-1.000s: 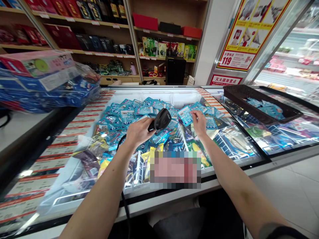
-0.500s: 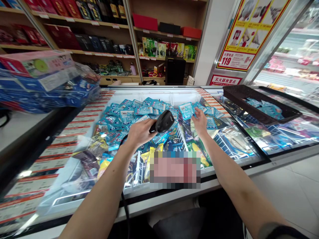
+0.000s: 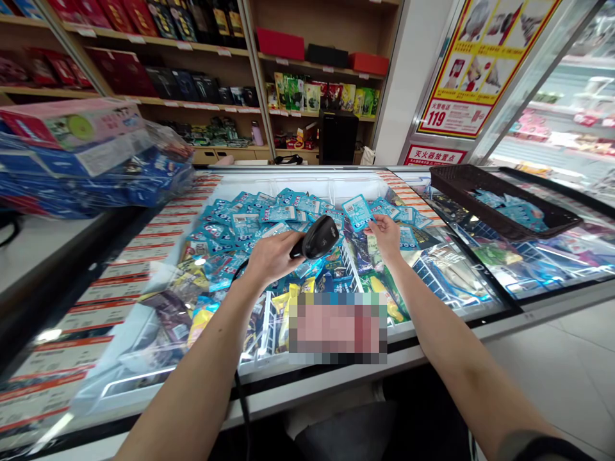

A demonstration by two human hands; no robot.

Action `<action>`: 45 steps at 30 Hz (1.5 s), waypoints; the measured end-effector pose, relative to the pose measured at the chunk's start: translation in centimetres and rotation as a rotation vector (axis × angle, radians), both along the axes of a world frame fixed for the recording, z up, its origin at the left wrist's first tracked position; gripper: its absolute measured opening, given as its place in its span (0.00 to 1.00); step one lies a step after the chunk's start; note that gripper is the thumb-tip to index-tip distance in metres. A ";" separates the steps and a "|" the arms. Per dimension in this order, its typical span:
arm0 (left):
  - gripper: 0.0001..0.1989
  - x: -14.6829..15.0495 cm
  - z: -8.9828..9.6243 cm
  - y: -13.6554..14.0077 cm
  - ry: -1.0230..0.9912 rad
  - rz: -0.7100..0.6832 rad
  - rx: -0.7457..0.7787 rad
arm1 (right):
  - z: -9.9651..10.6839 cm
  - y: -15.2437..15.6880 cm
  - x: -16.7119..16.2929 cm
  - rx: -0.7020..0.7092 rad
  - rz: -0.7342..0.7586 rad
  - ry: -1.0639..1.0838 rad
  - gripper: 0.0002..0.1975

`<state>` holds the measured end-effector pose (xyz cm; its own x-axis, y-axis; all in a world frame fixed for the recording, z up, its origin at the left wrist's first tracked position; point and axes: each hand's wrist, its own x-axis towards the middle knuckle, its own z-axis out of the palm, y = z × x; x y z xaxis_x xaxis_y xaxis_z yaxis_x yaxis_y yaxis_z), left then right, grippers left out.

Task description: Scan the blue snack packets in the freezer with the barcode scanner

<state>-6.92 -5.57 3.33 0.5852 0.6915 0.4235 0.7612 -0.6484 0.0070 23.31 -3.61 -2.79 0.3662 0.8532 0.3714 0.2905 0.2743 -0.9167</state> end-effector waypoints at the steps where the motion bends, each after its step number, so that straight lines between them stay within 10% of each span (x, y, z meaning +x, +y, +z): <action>1: 0.18 0.0 0.0 0.0 -0.001 0.002 -0.003 | 0.0 0.0 0.0 -0.001 0.006 0.001 0.18; 45: 0.19 0.1 0.0 0.0 0.084 -0.031 0.023 | 0.3 -0.1 -0.2 0.046 0.072 0.158 0.16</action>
<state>-6.78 -5.52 3.28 0.6403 0.6630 0.3878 0.7380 -0.6710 -0.0713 23.11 -3.70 -2.54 0.3616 0.8627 0.3536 0.1218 0.3323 -0.9353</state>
